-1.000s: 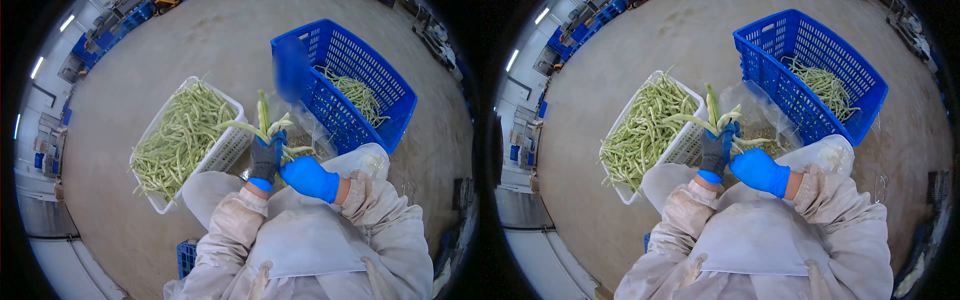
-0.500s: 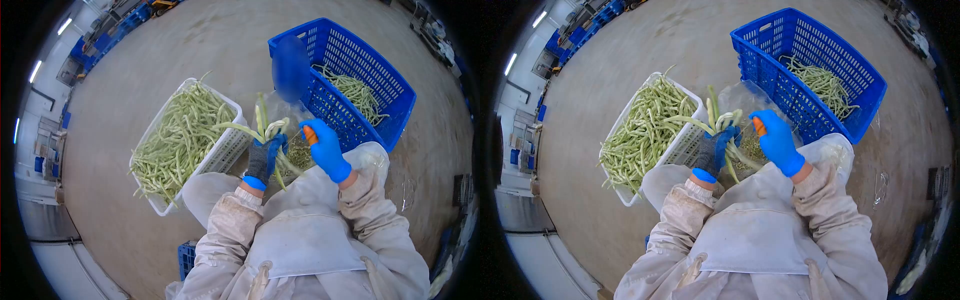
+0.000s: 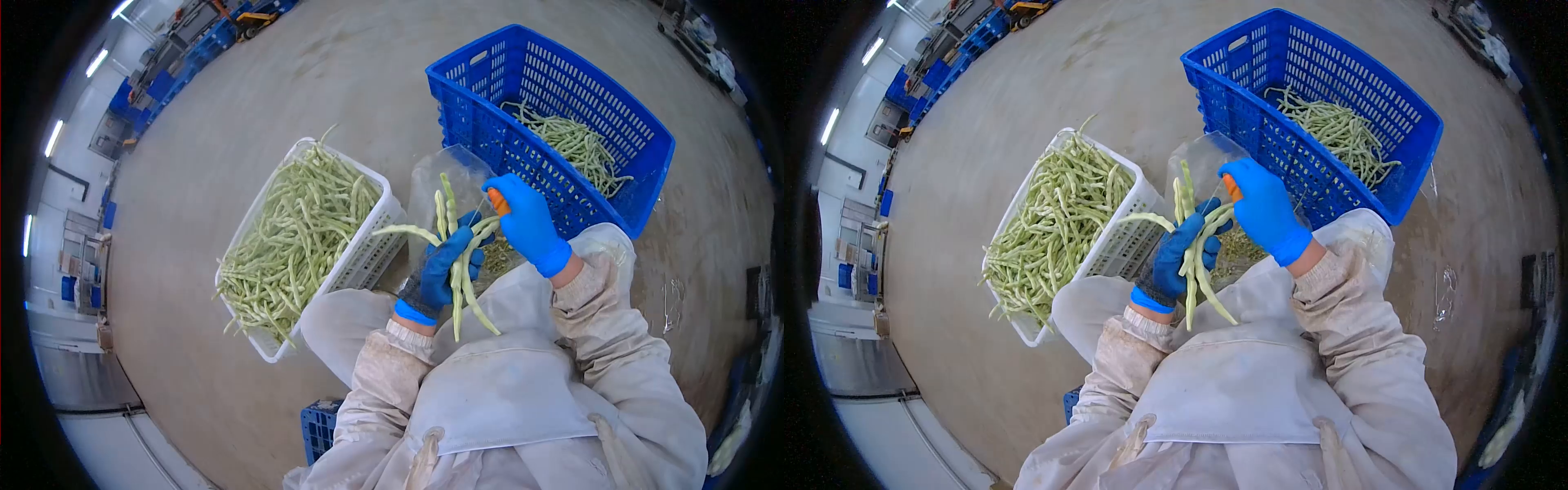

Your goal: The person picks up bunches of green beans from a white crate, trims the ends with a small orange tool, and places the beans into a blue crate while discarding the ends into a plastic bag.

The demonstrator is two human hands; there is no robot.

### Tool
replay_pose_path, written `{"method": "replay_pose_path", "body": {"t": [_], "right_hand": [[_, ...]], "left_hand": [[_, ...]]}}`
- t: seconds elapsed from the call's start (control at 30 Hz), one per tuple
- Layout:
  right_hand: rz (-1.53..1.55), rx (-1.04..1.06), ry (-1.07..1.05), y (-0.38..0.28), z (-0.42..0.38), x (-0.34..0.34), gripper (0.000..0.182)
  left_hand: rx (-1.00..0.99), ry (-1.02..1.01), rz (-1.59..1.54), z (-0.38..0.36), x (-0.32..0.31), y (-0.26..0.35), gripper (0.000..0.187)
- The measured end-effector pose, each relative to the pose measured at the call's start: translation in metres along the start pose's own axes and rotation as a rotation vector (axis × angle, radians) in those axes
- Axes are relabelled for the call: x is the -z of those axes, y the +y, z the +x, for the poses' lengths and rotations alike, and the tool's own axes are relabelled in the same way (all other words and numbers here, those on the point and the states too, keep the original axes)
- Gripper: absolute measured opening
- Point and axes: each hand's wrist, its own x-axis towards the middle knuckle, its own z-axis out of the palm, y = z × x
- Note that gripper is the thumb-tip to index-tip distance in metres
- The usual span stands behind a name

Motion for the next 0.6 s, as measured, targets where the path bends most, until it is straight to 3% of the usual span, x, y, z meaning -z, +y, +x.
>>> {"method": "replay_pose_path", "body": {"t": [0.1,0.23,0.37,0.47,0.53,0.6], "right_hand": [[0.017,0.036,0.002,0.011,0.013,0.007,0.015],[-0.065,-0.038,0.246,0.007,0.041,0.048,0.021],[-0.075,-0.121,0.634,0.053,0.049,0.1,0.027],[-0.093,-0.187,0.717,0.054,0.047,0.131,0.028],[0.212,-0.332,0.818,0.091,0.04,0.134,0.024],[-0.1,-0.179,0.073,0.147,0.012,0.115,0.029]], "left_hand": [[-0.049,0.023,0.409,-0.007,-0.007,0.002,0.06],[-0.056,0.109,0.5,-0.005,0.014,0.001,0.054],[-0.17,0.143,0.458,-0.007,0.02,0.01,0.049],[-0.232,0.27,0.284,-0.007,0.033,0.019,0.043],[-0.296,0.281,0.231,-0.002,0.047,0.023,0.036],[-0.365,0.364,0.204,0.0,0.049,0.024,0.04]]}}
